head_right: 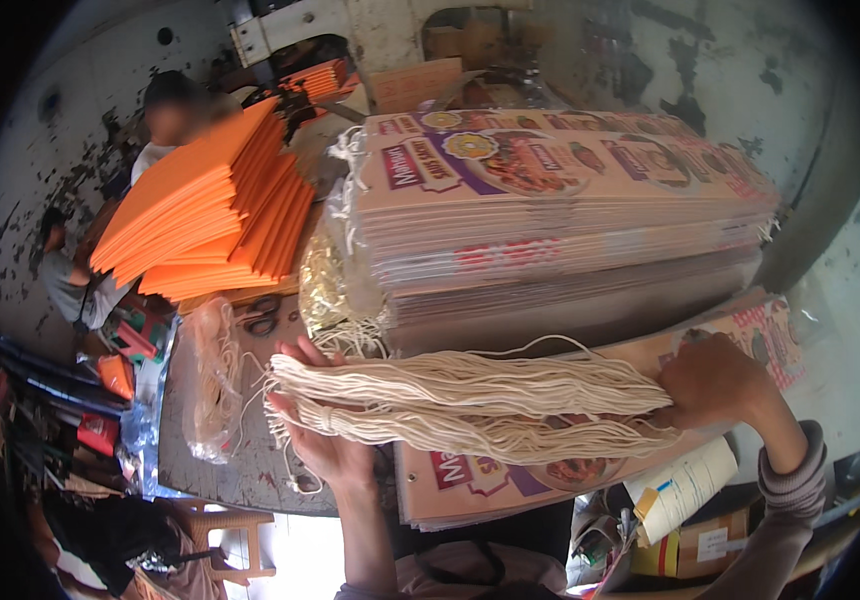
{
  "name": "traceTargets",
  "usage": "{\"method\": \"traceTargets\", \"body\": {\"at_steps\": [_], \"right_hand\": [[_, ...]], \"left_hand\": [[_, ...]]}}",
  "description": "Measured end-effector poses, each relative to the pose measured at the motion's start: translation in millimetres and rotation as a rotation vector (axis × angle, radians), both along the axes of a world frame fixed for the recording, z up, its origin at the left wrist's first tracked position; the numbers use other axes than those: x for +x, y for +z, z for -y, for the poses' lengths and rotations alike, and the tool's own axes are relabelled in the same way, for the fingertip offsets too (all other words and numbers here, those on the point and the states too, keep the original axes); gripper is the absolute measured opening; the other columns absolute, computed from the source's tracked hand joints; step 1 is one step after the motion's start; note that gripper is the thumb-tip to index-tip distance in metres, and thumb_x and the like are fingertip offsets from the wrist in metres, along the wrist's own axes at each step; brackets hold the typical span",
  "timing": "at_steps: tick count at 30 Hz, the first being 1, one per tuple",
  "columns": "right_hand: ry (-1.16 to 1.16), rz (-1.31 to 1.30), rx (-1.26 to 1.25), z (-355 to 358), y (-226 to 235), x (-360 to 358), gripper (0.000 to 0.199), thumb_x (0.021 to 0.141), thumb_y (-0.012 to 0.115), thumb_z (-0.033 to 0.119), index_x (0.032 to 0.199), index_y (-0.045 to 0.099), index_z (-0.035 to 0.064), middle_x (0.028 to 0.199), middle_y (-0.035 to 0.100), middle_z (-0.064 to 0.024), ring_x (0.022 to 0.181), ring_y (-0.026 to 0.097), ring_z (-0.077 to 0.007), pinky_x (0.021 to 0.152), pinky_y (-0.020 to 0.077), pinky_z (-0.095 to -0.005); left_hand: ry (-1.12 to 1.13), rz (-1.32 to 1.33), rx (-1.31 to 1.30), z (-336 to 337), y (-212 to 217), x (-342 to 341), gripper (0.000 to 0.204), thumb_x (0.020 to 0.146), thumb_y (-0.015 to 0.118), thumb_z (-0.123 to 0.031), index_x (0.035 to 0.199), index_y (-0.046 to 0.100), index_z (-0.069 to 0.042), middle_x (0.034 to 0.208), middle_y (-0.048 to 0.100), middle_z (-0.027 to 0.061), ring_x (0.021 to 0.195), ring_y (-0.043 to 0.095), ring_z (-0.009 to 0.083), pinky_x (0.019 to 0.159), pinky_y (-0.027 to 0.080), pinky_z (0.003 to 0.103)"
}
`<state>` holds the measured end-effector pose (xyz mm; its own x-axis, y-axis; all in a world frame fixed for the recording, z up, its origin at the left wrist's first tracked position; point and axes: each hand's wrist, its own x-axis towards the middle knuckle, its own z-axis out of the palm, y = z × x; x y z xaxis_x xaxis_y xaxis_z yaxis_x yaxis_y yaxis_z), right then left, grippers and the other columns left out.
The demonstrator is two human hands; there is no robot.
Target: The person cuts bundles of looped string with scissors, stretches the strings out by hand, and trims the remaining looped ends with the scissors.
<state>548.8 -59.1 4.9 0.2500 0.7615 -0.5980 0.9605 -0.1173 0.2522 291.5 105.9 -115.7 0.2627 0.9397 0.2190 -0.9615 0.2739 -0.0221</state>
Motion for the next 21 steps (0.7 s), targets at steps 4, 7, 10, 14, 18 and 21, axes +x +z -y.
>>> {"method": "traceTargets", "body": {"at_steps": [4,7,10,14,18,21], "right_hand": [[-0.006,0.013,0.035,7,9,-3,0.043,0.07,0.051,0.046,0.078,0.059,0.0049,0.066,0.057,-0.0142,0.07,0.057,-0.0295,0.063,0.0438,-0.0399],[-0.006,-0.03,0.055,10,5,1,0.039,0.07,0.052,0.043,0.083,0.059,0.0068,0.068,0.058,-0.0132,0.073,0.057,-0.0296,0.069,0.0419,-0.0403],[-0.035,0.007,-0.039,7,7,1,0.039,0.069,0.053,0.042,0.089,0.058,0.009,0.071,0.058,-0.0128,0.075,0.057,-0.0297,0.073,0.0402,-0.0409],[0.015,-0.059,0.07,10,-1,4,0.04,0.069,0.053,0.043,0.09,0.057,0.0087,0.072,0.058,-0.0133,0.074,0.057,-0.0298,0.073,0.0402,-0.0412],[0.202,-0.054,0.331,18,-9,11,0.04,0.062,0.059,0.044,0.068,0.059,0.0041,0.051,0.053,-0.012,0.053,0.055,-0.0286,0.05,0.0414,-0.0383],[0.156,0.037,0.239,18,-9,10,0.037,0.061,0.06,0.044,0.068,0.061,0.0072,0.051,0.052,-0.0125,0.053,0.055,-0.0291,0.05,0.0407,-0.0379]], "left_hand": [[-0.119,0.114,0.089,-17,-18,-4,0.046,0.086,0.038,-0.029,0.126,0.026,-0.009,0.122,0.041,0.0073,0.109,0.042,0.0246,0.095,0.033,0.039],[-0.159,0.229,0.076,-10,-4,0,0.049,0.085,0.041,-0.027,0.127,0.024,-0.007,0.086,0.054,0.0013,0.077,0.052,0.013,0.081,0.043,0.034],[-0.186,0.131,0.103,-9,-7,-9,0.051,0.085,0.041,-0.029,0.129,0.022,-0.011,0.073,0.048,-0.0008,0.068,0.048,0.006,0.071,0.044,0.03],[-0.327,-0.219,0.132,-4,-18,-35,0.034,0.082,0.045,-0.035,0.109,0.042,-0.015,0.075,0.049,-0.0018,0.071,0.049,0.0104,0.069,0.043,0.031],[-0.355,-0.745,0.061,1,-17,-65,0.027,0.078,0.049,-0.04,0.087,0.05,-0.015,0.09,0.051,0.0036,0.091,0.048,0.019,0.08,0.041,0.037],[-0.385,-0.98,0.304,-2,-19,-70,0.038,0.077,0.048,-0.044,0.103,0.05,-0.017,0.11,0.045,0.0095,0.103,0.043,0.0221,0.088,0.036,0.044]]}}
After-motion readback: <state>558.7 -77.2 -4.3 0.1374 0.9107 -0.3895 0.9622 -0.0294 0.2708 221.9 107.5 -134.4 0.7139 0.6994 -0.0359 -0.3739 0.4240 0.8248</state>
